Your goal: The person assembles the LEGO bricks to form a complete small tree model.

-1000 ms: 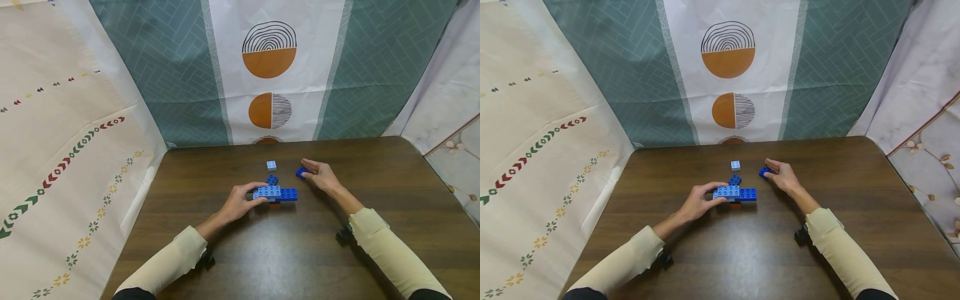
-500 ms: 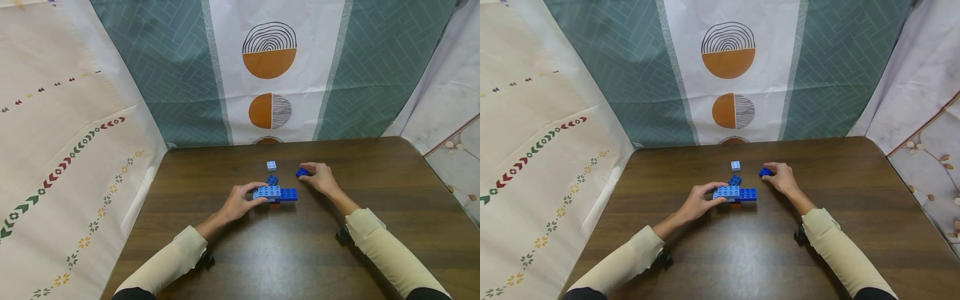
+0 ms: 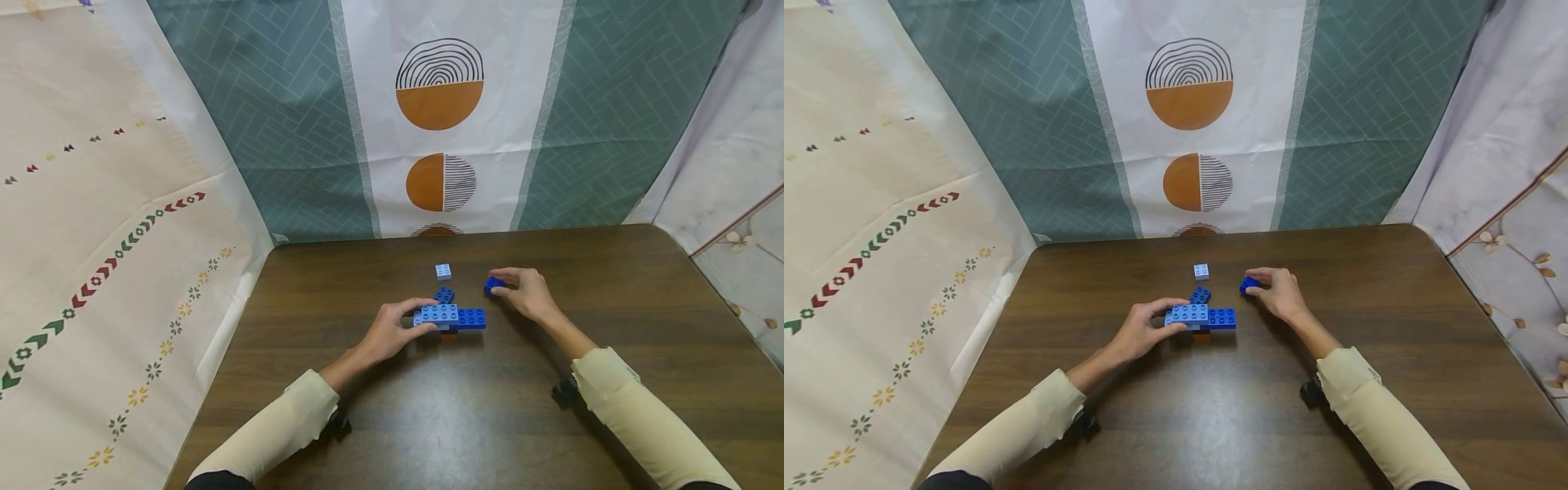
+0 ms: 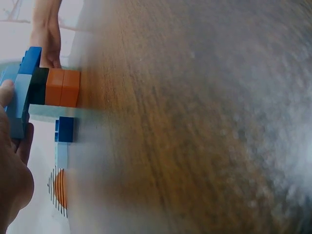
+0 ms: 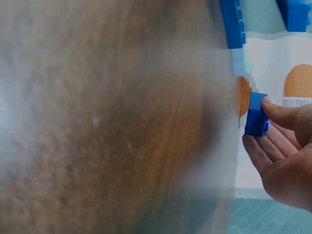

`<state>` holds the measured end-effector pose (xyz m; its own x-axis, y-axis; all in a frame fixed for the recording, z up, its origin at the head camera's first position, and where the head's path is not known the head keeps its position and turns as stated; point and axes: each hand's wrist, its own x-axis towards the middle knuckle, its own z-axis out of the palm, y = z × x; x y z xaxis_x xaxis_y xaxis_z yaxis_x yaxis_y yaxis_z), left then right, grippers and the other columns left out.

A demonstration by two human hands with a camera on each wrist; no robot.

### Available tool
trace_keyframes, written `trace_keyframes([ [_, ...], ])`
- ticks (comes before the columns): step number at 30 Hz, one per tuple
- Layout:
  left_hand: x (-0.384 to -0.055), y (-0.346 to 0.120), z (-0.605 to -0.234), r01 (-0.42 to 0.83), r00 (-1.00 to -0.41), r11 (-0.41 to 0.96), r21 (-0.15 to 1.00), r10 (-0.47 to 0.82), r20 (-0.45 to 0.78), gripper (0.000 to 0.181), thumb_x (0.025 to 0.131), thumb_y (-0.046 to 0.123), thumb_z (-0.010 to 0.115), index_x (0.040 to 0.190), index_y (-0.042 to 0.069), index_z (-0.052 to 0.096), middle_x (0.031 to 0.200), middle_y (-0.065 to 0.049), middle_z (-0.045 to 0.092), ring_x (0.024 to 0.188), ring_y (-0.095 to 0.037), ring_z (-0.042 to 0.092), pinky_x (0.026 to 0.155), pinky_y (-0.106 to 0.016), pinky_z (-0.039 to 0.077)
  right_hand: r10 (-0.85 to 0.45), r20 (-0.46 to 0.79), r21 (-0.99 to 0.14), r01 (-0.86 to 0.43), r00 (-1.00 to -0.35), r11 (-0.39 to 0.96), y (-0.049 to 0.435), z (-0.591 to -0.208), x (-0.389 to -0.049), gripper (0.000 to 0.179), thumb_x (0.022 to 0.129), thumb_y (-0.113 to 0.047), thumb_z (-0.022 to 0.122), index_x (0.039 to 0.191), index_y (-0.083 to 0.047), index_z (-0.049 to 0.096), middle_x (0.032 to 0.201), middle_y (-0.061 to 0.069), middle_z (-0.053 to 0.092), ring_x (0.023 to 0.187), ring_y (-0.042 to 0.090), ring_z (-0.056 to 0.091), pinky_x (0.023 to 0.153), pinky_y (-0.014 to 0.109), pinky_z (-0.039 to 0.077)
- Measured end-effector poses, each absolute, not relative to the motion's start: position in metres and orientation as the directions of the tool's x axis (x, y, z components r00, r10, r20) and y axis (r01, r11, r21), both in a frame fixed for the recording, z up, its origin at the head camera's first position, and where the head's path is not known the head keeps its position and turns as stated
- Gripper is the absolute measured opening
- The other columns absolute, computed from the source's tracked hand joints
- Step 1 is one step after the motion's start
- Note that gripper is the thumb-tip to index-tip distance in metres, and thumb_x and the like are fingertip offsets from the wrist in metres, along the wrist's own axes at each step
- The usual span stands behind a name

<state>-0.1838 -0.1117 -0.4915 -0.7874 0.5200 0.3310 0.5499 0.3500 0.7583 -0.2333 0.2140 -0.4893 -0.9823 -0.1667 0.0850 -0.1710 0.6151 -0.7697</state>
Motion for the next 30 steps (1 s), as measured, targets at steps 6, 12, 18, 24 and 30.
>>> trace_keyframes([
  [6, -0.184, -0.111, -0.491, 0.543, -0.791, 0.355, 0.76, 0.52, 0.322, 0.042, 0.097, 0.02, 0.081, 0.138, 0.016, 0.071, 0.133, -0.005, 0.073, 0.115, -0.013, 0.071, 0.098, -0.033, 0.058, -0.201, 0.124, -0.785, -0.22, -0.972, 0.579, 0.212, -0.477, -0.22, 0.039, 0.099, -0.008, 0.076, 0.136, 0.001, 0.069, 0.135, 0.024, 0.069, 0.129, 0.045, 0.063, 0.107, 0.059, 0.049],
  [12, -0.184, -0.111, -0.491, 0.538, -0.792, 0.354, 0.765, 0.522, 0.316, 0.042, 0.097, 0.018, 0.081, 0.138, 0.015, 0.071, 0.134, -0.005, 0.073, 0.115, -0.012, 0.07, 0.098, -0.033, 0.058, -0.261, 0.171, -0.801, -0.288, -0.95, 0.524, 0.205, -0.456, -0.204, 0.038, 0.099, -0.005, 0.076, 0.136, -0.001, 0.071, 0.135, 0.02, 0.07, 0.126, 0.042, 0.066, 0.104, 0.057, 0.052],
  [18, -0.183, -0.111, -0.489, 0.53, -0.799, 0.372, 0.762, 0.52, 0.302, 0.042, 0.098, 0.02, 0.08, 0.138, 0.016, 0.07, 0.135, -0.004, 0.072, 0.116, -0.012, 0.069, 0.099, -0.031, 0.057, -0.362, 0.203, -0.826, -0.358, -0.91, 0.435, 0.194, -0.436, -0.186, 0.038, 0.098, 0.0, 0.074, 0.136, -0.001, 0.071, 0.133, 0.018, 0.072, 0.12, 0.036, 0.071, 0.098, 0.047, 0.056],
  [24, -0.184, -0.11, -0.489, 0.533, -0.799, 0.383, 0.754, 0.521, 0.301, 0.042, 0.098, 0.02, 0.081, 0.138, 0.017, 0.07, 0.136, -0.006, 0.071, 0.118, -0.015, 0.07, 0.1, -0.033, 0.057, -0.433, 0.206, -0.809, -0.401, -0.878, 0.429, 0.184, -0.426, -0.174, 0.037, 0.097, 0.003, 0.075, 0.134, -0.002, 0.073, 0.131, 0.017, 0.073, 0.122, 0.037, 0.069, 0.099, 0.049, 0.056],
  [30, -0.184, -0.11, -0.49, 0.532, -0.798, 0.374, 0.76, 0.521, 0.302, 0.042, 0.098, 0.021, 0.081, 0.138, 0.016, 0.07, 0.136, -0.006, 0.072, 0.117, -0.014, 0.07, 0.099, -0.034, 0.057, -0.475, 0.184, -0.796, -0.414, -0.86, 0.441, 0.178, -0.428, -0.169, 0.039, 0.095, 0.005, 0.075, 0.134, -0.001, 0.072, 0.132, 0.021, 0.071, 0.123, 0.042, 0.068, 0.097, 0.053, 0.057],
])
